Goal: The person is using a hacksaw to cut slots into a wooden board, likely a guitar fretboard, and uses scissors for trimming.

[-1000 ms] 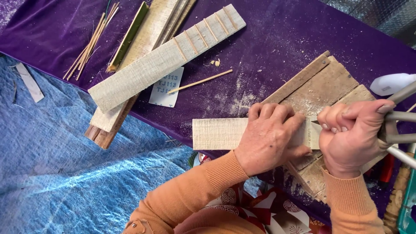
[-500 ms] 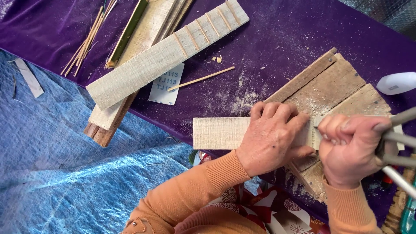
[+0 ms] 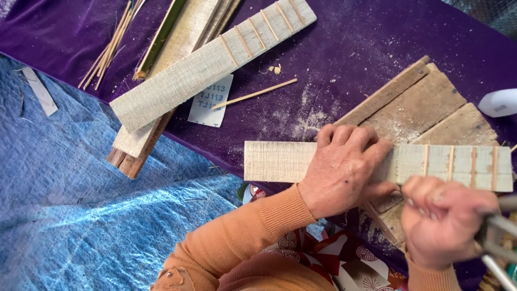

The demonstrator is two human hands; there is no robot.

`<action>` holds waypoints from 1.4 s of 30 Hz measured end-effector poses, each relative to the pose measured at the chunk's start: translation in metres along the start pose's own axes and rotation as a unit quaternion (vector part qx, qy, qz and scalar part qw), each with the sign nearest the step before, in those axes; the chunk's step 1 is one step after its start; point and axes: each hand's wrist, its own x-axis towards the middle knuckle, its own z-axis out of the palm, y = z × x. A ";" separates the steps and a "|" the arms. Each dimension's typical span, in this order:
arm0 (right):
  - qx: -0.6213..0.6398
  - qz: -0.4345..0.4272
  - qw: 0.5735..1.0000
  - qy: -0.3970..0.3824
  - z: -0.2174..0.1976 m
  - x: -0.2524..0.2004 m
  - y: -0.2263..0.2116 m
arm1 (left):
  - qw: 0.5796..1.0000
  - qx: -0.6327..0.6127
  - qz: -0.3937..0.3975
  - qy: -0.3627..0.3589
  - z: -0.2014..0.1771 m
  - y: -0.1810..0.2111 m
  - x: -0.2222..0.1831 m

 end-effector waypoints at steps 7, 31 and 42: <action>-0.031 0.102 0.993 0.059 -0.014 -0.020 -0.046 | 1.000 -0.014 0.016 -0.009 -0.002 -0.003 0.000; -0.101 0.110 0.974 0.173 -0.055 -0.081 -0.009 | 0.843 -0.501 -0.084 -0.176 -0.044 0.053 -0.061; -0.442 -0.010 0.890 -0.109 -0.038 -0.108 -0.086 | 0.700 -0.628 -0.276 -0.198 -0.005 0.069 -0.068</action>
